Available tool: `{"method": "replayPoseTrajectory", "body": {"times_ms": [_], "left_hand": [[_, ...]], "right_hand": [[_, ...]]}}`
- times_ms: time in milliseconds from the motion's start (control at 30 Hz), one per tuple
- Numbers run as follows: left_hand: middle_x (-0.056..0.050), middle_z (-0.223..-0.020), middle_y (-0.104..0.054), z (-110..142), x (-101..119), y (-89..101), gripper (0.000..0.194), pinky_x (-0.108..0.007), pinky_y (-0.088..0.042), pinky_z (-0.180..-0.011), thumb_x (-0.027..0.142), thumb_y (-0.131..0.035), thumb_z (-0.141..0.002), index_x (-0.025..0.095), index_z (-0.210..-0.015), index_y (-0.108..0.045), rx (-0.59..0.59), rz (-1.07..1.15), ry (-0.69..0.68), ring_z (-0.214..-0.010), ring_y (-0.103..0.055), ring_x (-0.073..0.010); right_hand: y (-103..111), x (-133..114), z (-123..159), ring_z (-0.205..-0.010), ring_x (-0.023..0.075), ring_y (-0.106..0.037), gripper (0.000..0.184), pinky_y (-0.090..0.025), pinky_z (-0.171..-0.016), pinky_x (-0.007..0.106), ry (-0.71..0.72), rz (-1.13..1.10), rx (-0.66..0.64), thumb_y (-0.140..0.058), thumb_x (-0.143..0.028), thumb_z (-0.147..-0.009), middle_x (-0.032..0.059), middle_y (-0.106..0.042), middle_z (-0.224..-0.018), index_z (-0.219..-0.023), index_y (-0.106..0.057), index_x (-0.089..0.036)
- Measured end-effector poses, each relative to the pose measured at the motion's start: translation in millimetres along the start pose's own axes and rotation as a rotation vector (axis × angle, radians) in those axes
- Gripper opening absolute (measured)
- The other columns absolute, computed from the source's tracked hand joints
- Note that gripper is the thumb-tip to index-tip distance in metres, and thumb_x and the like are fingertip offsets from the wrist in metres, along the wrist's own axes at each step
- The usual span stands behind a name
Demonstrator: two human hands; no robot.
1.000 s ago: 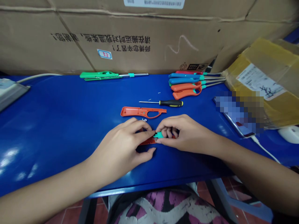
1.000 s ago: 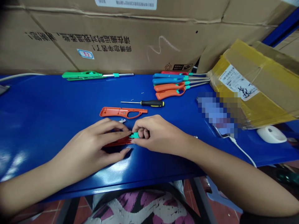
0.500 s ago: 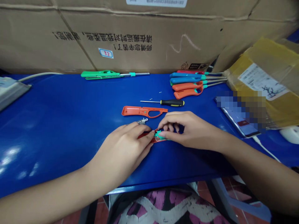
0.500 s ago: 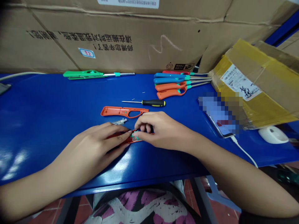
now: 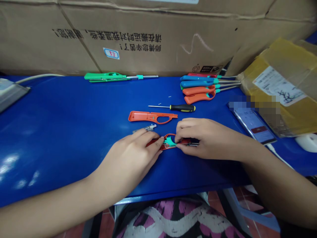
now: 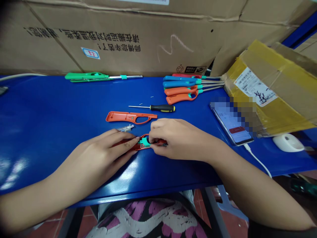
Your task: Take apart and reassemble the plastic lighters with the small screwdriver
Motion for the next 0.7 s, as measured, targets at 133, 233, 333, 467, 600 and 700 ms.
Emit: {"method": "replayPoseTrajectory", "body": {"times_ms": [133, 233, 333, 467, 600, 700], "left_hand": [[-0.008, -0.101, -0.071, -1, -1, -0.3, 0.026, -0.046, -0.062, -0.073, 0.027, -0.051, -0.102, 0.018, -0.115, -0.072, 0.006, -0.001, 0.002, -0.091, -0.067, -0.0277], [-0.007, -0.100, -0.070, -2, -1, -0.3, 0.026, -0.045, -0.062, -0.075, 0.027, -0.051, -0.102, 0.018, -0.115, -0.072, 0.012, 0.000, -0.005, -0.090, -0.067, -0.0265], [-0.007, -0.099, -0.070, -2, -1, -0.8, 0.026, -0.044, -0.061, -0.075, 0.026, -0.051, -0.102, 0.018, -0.116, -0.072, 0.006, 0.003, -0.009, -0.089, -0.067, -0.0259], [-0.006, -0.099, -0.071, -1, -1, -0.8, 0.025, -0.046, -0.061, -0.075, 0.026, -0.052, -0.102, 0.018, -0.113, -0.073, 0.003, -0.004, -0.011, -0.089, -0.068, -0.0264], [-0.006, -0.099, -0.071, -1, -1, 0.6, 0.025, -0.046, -0.060, -0.075, 0.026, -0.052, -0.101, 0.018, -0.114, -0.072, 0.009, -0.008, -0.014, -0.088, -0.067, -0.0265], [-0.006, -0.100, -0.071, -2, 0, 1.3, 0.025, -0.046, -0.061, -0.075, 0.026, -0.052, -0.102, 0.018, -0.115, -0.072, 0.010, -0.002, -0.018, -0.090, -0.067, -0.0267]], "right_hand": [[4, 9, 6, -0.085, 0.0158, -0.059, 0.004, -0.041, -0.074, 0.030, -0.084, 0.020, -0.047, -0.063, -0.023, -0.088, 0.0008, -0.065, -0.096, -0.091, -0.065, -0.021], [4, 15, 10, -0.088, 0.0170, -0.060, 0.006, -0.041, -0.075, 0.030, -0.117, 0.057, -0.097, -0.065, -0.028, -0.088, 0.0003, -0.066, -0.096, -0.089, -0.066, -0.022], [2, 17, 11, -0.090, 0.0167, -0.061, 0.007, -0.041, -0.077, 0.030, -0.122, 0.052, -0.114, -0.062, -0.026, -0.091, 0.0001, -0.067, -0.096, -0.088, -0.066, -0.022], [2, 17, 12, -0.088, 0.0151, -0.060, 0.003, -0.041, -0.075, 0.029, -0.122, 0.002, -0.095, -0.061, -0.023, -0.092, -0.0003, -0.067, -0.098, -0.092, -0.064, -0.022], [1, 18, 14, -0.087, 0.0142, -0.059, 0.001, -0.041, -0.073, 0.028, -0.120, -0.047, -0.116, -0.061, -0.024, -0.093, -0.0012, -0.066, -0.099, -0.093, -0.061, -0.023], [4, 17, 16, -0.086, 0.0139, -0.058, 0.002, -0.040, -0.072, 0.028, -0.108, -0.059, -0.120, -0.059, -0.024, -0.093, -0.0017, -0.066, -0.098, -0.091, -0.060, -0.024]]}}
Point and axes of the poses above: each hand's wrist, its own z-axis away from the middle knuckle, its own y-axis out of the back of the hand, x = y × z, the point moved 10 cm from there along -z, towards the middle knuckle
